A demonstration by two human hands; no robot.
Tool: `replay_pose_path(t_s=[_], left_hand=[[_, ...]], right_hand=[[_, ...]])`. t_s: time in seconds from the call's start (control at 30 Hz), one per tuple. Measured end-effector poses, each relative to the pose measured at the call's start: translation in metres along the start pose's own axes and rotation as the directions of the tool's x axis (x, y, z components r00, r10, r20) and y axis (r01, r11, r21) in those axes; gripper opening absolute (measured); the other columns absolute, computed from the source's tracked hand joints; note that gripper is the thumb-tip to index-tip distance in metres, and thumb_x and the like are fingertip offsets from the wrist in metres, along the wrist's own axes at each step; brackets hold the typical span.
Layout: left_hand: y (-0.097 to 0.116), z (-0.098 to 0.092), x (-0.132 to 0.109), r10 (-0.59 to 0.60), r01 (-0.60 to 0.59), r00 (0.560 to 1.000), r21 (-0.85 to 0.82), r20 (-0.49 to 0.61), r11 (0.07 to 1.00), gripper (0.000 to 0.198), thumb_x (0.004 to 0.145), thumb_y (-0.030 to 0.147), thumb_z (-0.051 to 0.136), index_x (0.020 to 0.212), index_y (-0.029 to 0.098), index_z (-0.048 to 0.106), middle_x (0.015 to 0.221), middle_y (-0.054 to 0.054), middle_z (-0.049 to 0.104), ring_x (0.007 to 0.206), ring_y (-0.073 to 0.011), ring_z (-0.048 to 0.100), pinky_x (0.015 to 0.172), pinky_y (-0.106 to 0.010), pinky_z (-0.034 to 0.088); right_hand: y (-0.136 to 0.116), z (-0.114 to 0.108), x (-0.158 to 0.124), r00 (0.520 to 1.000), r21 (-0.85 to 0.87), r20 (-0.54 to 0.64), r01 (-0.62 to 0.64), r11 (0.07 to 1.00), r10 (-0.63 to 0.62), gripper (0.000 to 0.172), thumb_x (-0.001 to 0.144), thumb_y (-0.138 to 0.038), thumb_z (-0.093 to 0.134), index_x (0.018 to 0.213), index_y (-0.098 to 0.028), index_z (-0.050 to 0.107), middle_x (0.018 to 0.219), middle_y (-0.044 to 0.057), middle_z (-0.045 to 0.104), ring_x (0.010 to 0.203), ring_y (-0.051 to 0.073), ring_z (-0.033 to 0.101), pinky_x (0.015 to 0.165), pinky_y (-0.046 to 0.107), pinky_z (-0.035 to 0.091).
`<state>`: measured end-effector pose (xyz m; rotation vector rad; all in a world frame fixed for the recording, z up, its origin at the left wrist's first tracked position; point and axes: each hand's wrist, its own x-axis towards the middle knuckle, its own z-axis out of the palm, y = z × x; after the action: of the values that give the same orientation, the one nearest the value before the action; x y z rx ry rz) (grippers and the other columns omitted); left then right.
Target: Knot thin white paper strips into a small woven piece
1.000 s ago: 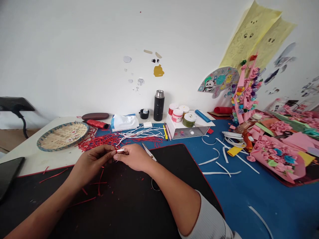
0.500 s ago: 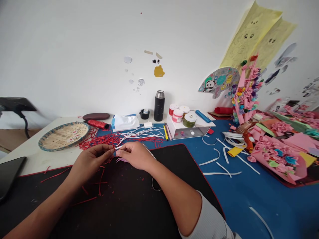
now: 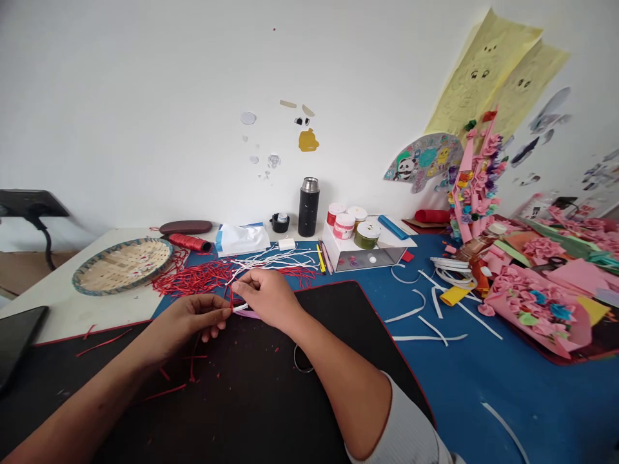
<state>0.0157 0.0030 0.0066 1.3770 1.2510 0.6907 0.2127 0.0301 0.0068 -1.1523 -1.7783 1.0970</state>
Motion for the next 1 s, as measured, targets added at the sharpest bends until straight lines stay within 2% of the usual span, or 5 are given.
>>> replay_pose_path(t_s=[0.13,0.4,0.6,0.77,1.0], left_hand=[[-0.0001,0.0003,-0.0016,-0.018,0.022,0.999,-0.077,0.051,0.997,0.038,0.066,0.056,0.082,0.073,0.02,0.073,0.067,-0.003,0.07,0.054,-0.0163,0.059,0.054,-0.028,0.048],[-0.0007,0.0023,-0.0009,0.02,-0.018,1.0,-0.117,0.022,0.993,0.039,0.065,0.056,0.083,0.074,0.02,0.073,0.068,-0.003,0.069,0.058,-0.018,0.061,0.055,-0.029,0.049],[-0.0036,0.0013,0.0005,-0.001,0.005,1.0,-0.151,0.028,0.988,0.037,0.066,0.054,0.084,0.075,0.02,0.073,0.068,-0.001,0.069,0.058,-0.0161,0.059,0.056,-0.028,0.047],[-0.0063,0.0001,0.0006,-0.036,0.049,0.998,-0.231,0.06,0.972,0.037,0.066,0.051,0.087,0.074,0.018,0.073,0.069,-0.001,0.068,0.057,-0.0136,0.057,0.054,-0.026,0.044],[-0.008,0.0008,-0.0005,-0.056,0.093,0.988,-0.271,0.143,0.958,0.037,0.066,0.048,0.089,0.075,0.016,0.072,0.069,-0.001,0.069,0.057,-0.0128,0.059,0.055,-0.024,0.045]], right_hand=[[0.0021,-0.0019,0.001,0.999,0.04,0.001,-0.047,0.998,0.047,0.019,0.095,-0.034,0.065,0.085,-0.018,0.067,0.068,-0.003,0.059,0.061,0.012,0.049,0.059,0.025,0.038],[0.0078,0.0019,0.0033,0.97,0.411,0.129,-0.241,0.879,0.205,0.024,0.092,-0.038,0.069,0.082,-0.018,0.061,0.069,-0.003,0.06,0.049,0.007,0.048,0.042,0.021,0.026],[0.0087,0.0018,0.0036,0.965,0.502,0.156,-0.261,0.824,0.21,0.025,0.087,-0.039,0.075,0.084,-0.017,0.065,0.083,0.001,0.066,0.052,0.006,0.051,0.04,0.02,0.026],[0.0035,-0.0001,0.0014,0.962,0.533,0.19,-0.267,0.803,0.194,0.025,0.088,-0.039,0.075,0.083,-0.016,0.067,0.072,0.0,0.065,0.049,0.006,0.049,0.041,0.021,0.025],[0.0035,0.0022,0.0008,0.944,0.565,0.276,-0.311,0.764,0.18,0.027,0.084,-0.04,0.078,0.082,-0.015,0.067,0.077,0.002,0.071,0.046,0.007,0.051,0.043,0.021,0.031]])
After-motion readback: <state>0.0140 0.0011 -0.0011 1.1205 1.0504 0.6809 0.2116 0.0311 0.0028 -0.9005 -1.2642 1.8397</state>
